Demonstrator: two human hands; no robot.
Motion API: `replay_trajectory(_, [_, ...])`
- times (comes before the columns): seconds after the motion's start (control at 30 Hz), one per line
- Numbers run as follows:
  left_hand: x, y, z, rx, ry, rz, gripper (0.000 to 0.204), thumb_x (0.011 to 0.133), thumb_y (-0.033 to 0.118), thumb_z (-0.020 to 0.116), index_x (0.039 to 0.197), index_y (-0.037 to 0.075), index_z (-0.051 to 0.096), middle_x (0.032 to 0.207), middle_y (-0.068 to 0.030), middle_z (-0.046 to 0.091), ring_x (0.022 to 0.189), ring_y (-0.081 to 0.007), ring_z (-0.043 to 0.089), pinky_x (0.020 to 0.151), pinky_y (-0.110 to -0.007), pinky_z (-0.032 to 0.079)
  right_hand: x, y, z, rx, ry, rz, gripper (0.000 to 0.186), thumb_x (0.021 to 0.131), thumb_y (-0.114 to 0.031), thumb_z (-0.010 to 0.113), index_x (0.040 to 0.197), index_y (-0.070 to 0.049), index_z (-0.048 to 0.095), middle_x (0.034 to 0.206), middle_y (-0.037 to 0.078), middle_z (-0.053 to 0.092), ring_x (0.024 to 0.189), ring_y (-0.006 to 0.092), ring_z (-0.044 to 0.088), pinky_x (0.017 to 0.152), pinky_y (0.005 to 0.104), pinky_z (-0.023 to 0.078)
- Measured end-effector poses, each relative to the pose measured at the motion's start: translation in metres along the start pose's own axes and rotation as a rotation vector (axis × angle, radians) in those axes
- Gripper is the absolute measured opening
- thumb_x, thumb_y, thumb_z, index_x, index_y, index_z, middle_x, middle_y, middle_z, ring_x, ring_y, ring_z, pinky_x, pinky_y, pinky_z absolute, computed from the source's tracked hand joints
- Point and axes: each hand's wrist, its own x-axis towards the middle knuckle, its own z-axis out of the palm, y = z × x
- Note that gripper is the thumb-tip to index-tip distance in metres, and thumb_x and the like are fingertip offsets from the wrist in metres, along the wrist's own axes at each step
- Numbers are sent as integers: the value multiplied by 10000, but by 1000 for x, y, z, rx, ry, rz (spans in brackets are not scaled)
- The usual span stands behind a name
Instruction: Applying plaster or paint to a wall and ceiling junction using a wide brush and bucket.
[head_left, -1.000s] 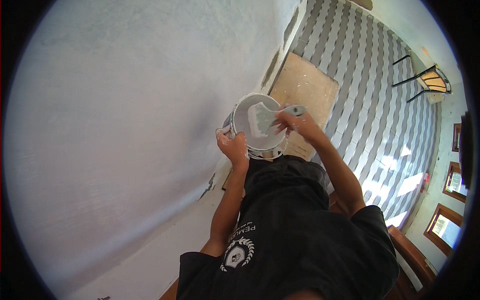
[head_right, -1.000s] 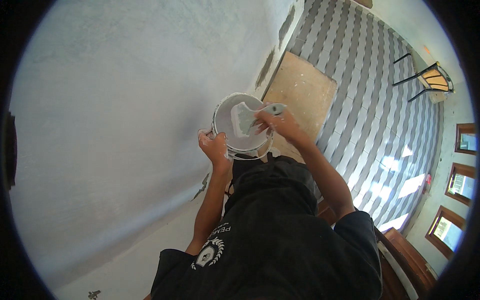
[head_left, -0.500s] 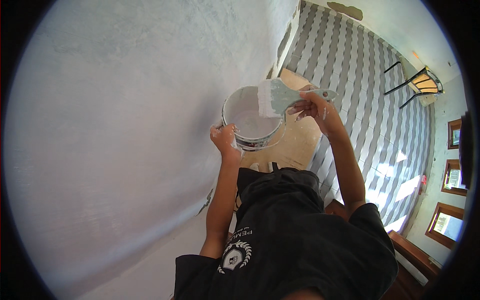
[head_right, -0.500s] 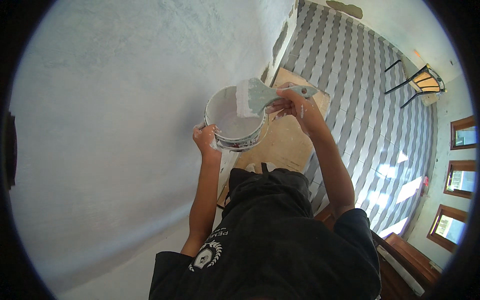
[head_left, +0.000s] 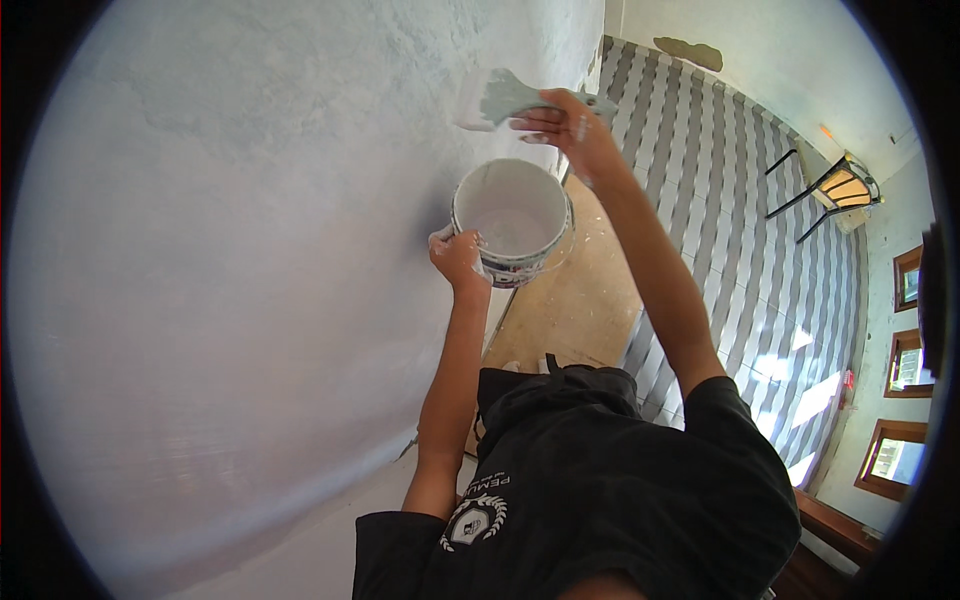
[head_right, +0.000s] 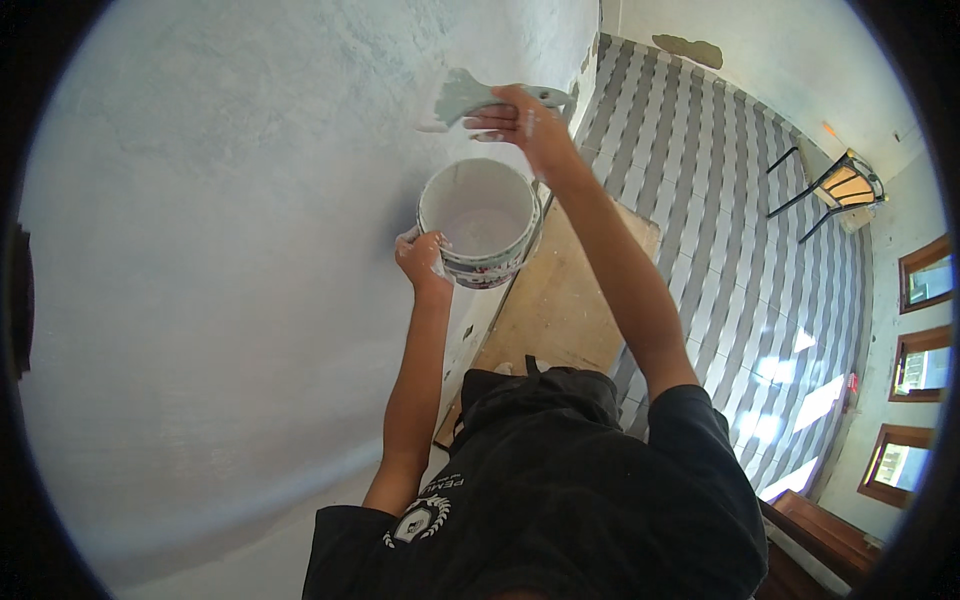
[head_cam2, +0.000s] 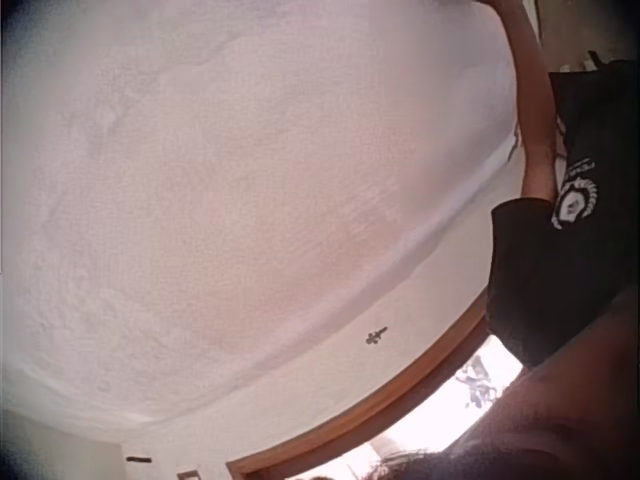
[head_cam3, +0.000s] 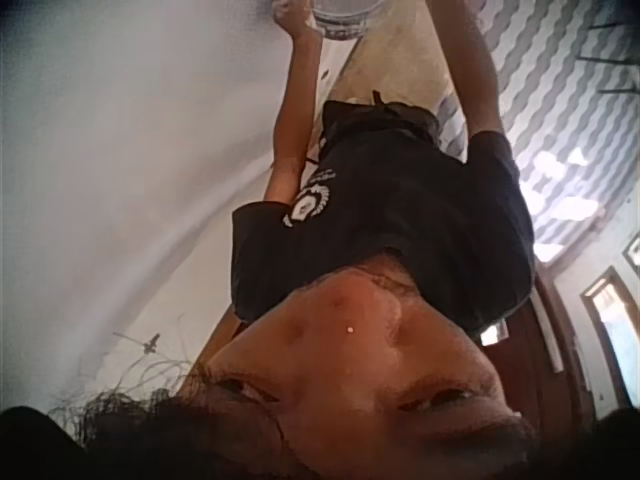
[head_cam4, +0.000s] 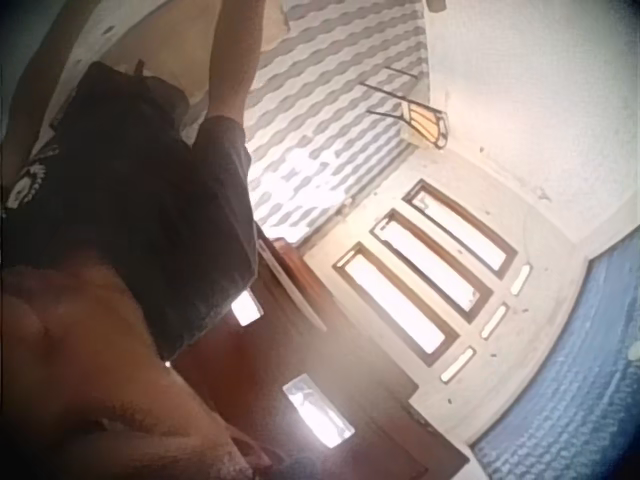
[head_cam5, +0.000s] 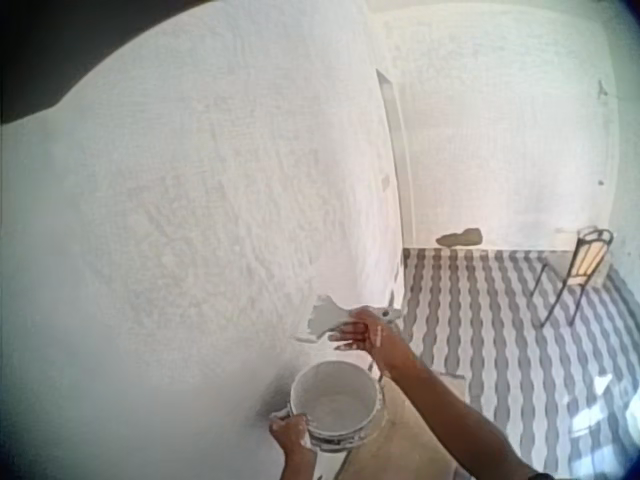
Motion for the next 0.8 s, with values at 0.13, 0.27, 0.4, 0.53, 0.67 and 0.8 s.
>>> replay_trajectory(0.13, [-3, -1, 1, 24, 23, 2, 318, 641, -96, 559, 950, -42, 506, 747, -133, 582, 556, -197, 554, 521, -322, 464, 40, 29, 22, 43, 29, -48, 265, 945, -263, 532, 1093, -44, 548, 1044, 194, 679, 969, 300, 678, 824, 398, 542])
replay_trajectory(0.27, [-1, 1, -2, 91, 51, -44, 307, 641, -99, 557, 939, -40, 512, 746, -133, 585, 556, -199, 560, 526, -321, 465, 45, 67, 5, 130, 116, -94, 259, 930, -237, 570, 1054, -18, 505, 984, 209, 675, 861, 303, 699, 675, 389, 566])
replay_trajectory(0.4, [4, -8, -9, 155, 83, -42, 284, 637, -93, 564, 912, -38, 519, 737, -130, 584, 554, -199, 559, 523, -318, 461, 47, 96, -13, 138, 196, 9, 245, 945, -274, 560, 1063, -66, 508, 1014, 178, 685, 931, 266, 688, 686, 334, 526])
replay_trajectory(0.53, [11, -22, -19, 258, 121, -59, 291, 627, -93, 567, 909, -42, 519, 742, -130, 582, 554, -192, 552, 518, -313, 454, 50, 123, -26, 107, 242, 59, 254, 950, -275, 556, 1059, -52, 504, 1016, 180, 682, 890, 261, 696, 653, 327, 536])
replay_trajectory(0.67, [14, -35, -29, 316, 121, -12, 301, 617, -96, 562, 912, -50, 523, 752, -131, 581, 556, -189, 548, 515, -309, 450, 52, 145, -54, 156, 261, 84, 265, 943, -258, 567, 1071, -35, 500, 996, 183, 682, 872, 263, 700, 674, 349, 562])
replay_trajectory(0.8, [10, -32, -30, 306, 152, -90, 310, 612, -97, 561, 918, -60, 528, 763, -132, 583, 574, -191, 552, 520, -304, 453, 77, 144, -68, 117, 369, 61, 234, 930, -219, 573, 1030, -14, 521, 971, 199, 679, 832, 276, 703, 692, 359, 584])
